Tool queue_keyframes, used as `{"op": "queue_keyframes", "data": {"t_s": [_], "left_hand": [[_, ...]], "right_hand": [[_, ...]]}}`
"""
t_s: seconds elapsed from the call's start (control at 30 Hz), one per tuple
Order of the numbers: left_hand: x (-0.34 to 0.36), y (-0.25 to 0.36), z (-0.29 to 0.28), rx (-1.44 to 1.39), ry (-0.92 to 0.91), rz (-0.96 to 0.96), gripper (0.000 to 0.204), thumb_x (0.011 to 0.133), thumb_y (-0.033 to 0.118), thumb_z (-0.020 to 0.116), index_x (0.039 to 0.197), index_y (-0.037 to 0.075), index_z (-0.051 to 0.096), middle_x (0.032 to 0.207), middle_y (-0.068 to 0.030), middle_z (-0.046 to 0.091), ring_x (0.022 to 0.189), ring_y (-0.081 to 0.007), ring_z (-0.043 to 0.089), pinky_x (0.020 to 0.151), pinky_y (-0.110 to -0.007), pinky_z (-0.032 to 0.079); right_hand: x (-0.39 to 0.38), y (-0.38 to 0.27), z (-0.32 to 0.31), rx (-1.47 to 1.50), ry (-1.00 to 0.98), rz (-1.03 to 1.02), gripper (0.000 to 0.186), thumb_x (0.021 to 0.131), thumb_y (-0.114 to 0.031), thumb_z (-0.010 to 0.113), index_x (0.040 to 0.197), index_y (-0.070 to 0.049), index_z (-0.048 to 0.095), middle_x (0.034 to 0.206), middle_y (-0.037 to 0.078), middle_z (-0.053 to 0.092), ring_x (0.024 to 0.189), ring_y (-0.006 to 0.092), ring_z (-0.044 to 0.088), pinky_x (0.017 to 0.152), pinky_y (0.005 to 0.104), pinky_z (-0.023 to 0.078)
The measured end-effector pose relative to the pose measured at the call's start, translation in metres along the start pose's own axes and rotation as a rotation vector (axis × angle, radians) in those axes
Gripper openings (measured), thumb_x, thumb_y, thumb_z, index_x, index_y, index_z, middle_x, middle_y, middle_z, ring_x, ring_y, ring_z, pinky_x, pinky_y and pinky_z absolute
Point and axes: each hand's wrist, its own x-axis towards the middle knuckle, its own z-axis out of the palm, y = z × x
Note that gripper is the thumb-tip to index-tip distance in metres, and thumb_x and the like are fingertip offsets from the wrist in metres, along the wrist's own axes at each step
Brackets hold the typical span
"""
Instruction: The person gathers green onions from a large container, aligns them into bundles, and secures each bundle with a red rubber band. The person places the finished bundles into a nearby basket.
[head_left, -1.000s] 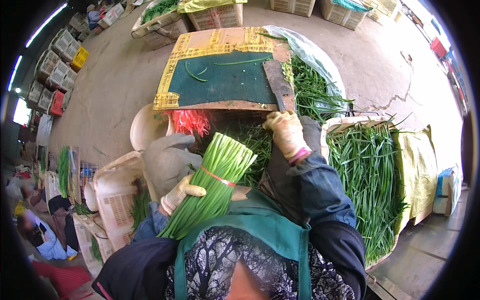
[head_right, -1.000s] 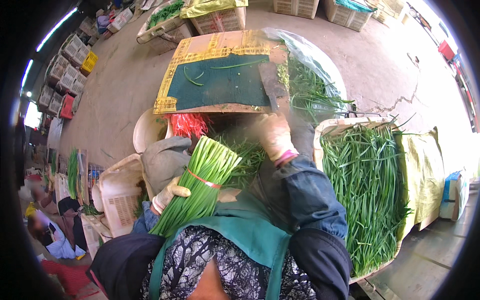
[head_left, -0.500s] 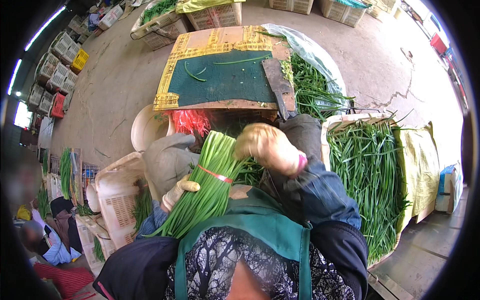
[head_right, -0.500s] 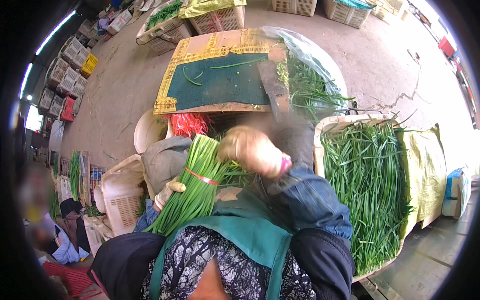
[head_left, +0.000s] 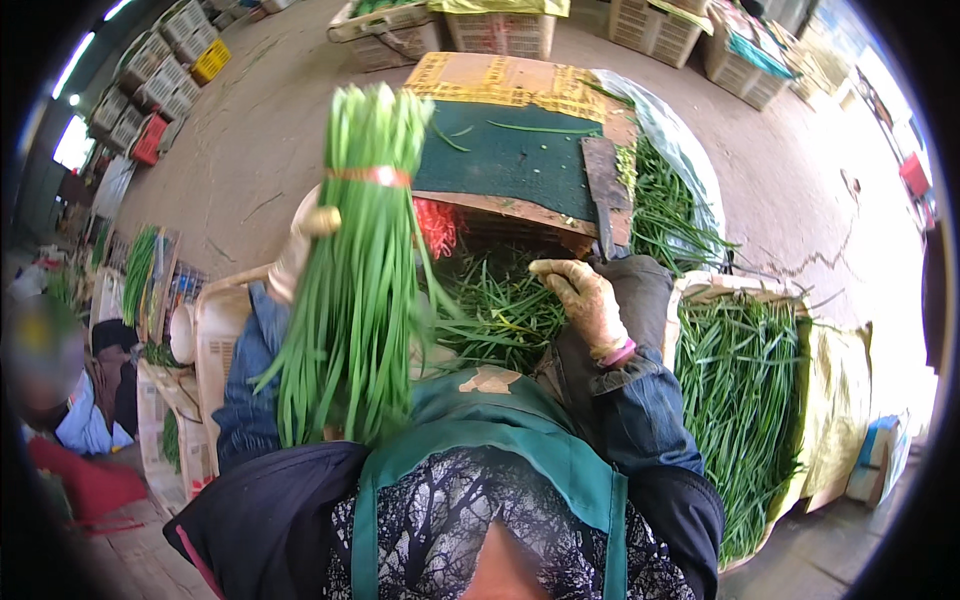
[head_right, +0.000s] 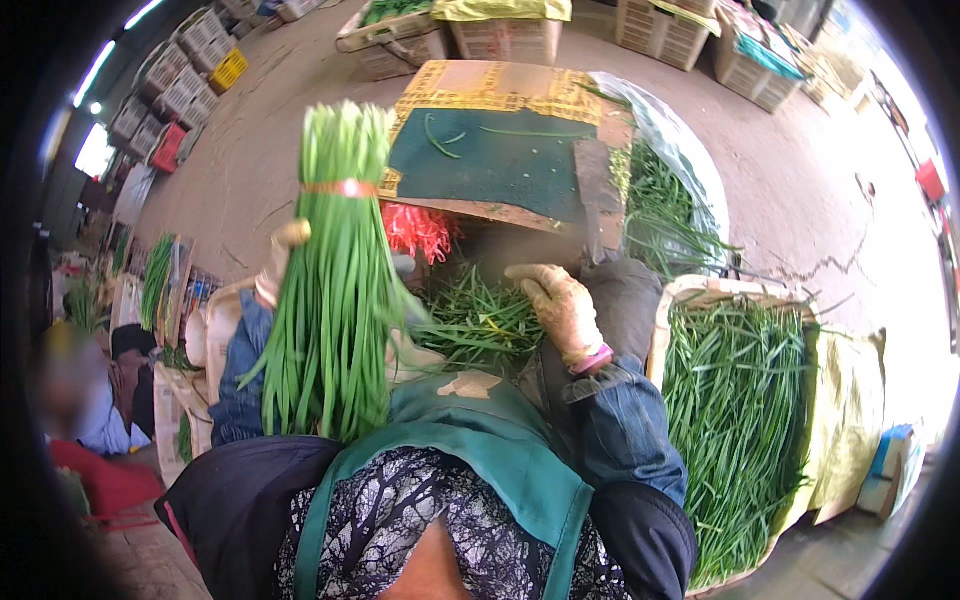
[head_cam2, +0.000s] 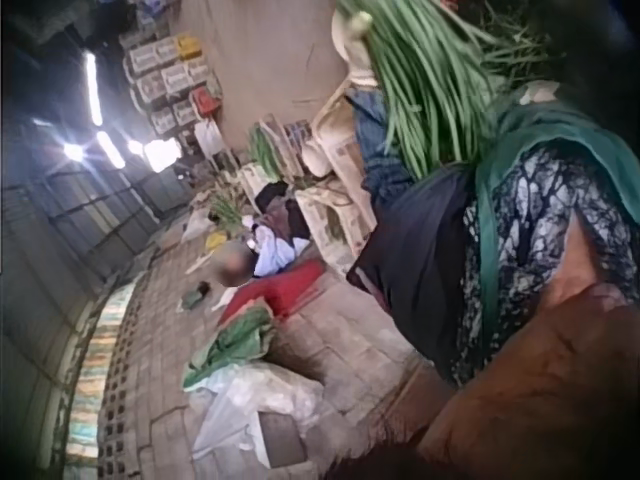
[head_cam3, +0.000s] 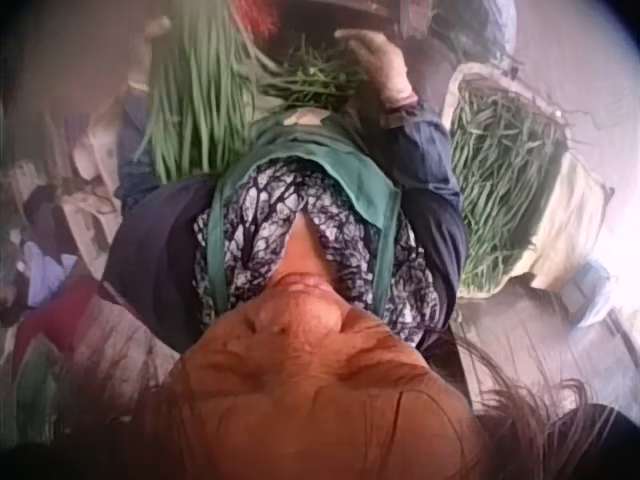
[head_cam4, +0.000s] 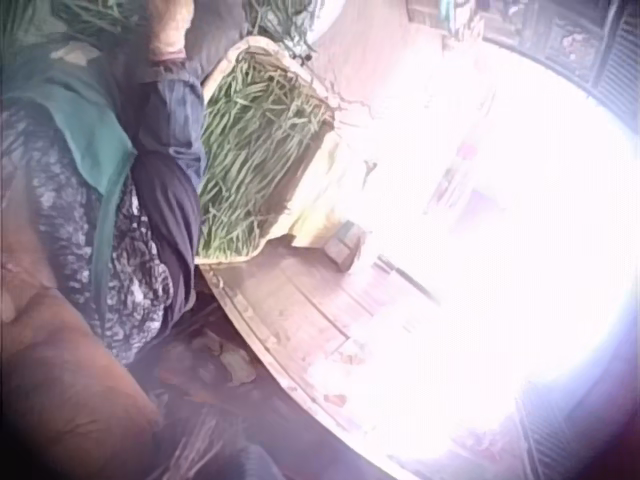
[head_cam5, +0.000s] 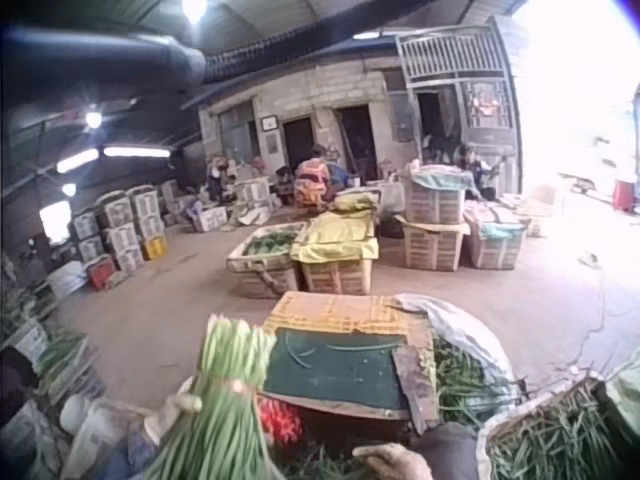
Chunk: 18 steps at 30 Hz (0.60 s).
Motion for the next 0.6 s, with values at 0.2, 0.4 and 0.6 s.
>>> {"op": "queue_keyframes", "data": {"t_s": [0.2,0.4,0.6], "left_hand": [[0.020,0.080,-0.012,0.022,0.248,0.418,0.051,0.083,0.039,0.073,0.119,0.003,0.062,0.102,-0.0100,0.072,0.081,-0.0215,0.071,0.076,-0.036,0.062],[0.030,0.097,-0.034,0.042,0.429,0.608,0.048,0.083,0.040,0.073,0.115,0.005,0.064,0.099,-0.0083,0.071,0.079,-0.0219,0.071,0.073,-0.036,0.061],[0.033,0.088,-0.050,-0.050,0.447,0.622,0.046,0.087,0.043,0.067,0.114,0.006,0.065,0.100,-0.0085,0.071,0.080,-0.0230,0.070,0.075,-0.036,0.060]], "right_hand": [[-0.013,0.006,0.000,0.062,-0.101,0.134,0.020,0.093,-0.007,0.060,0.109,-0.007,0.072,0.098,0.010,0.072,0.088,0.0213,0.068,0.080,0.0320,0.053],[-0.027,0.008,-0.002,0.169,-0.135,0.294,0.019,0.099,-0.008,0.057,0.107,-0.001,0.072,0.089,0.003,0.069,0.079,0.0108,0.060,0.076,0.0256,0.051],[-0.030,0.000,0.002,0.205,-0.184,0.266,0.017,0.097,-0.012,0.060,0.103,-0.003,0.073,0.084,0.005,0.070,0.077,0.0117,0.063,0.074,0.0265,0.052]]}}
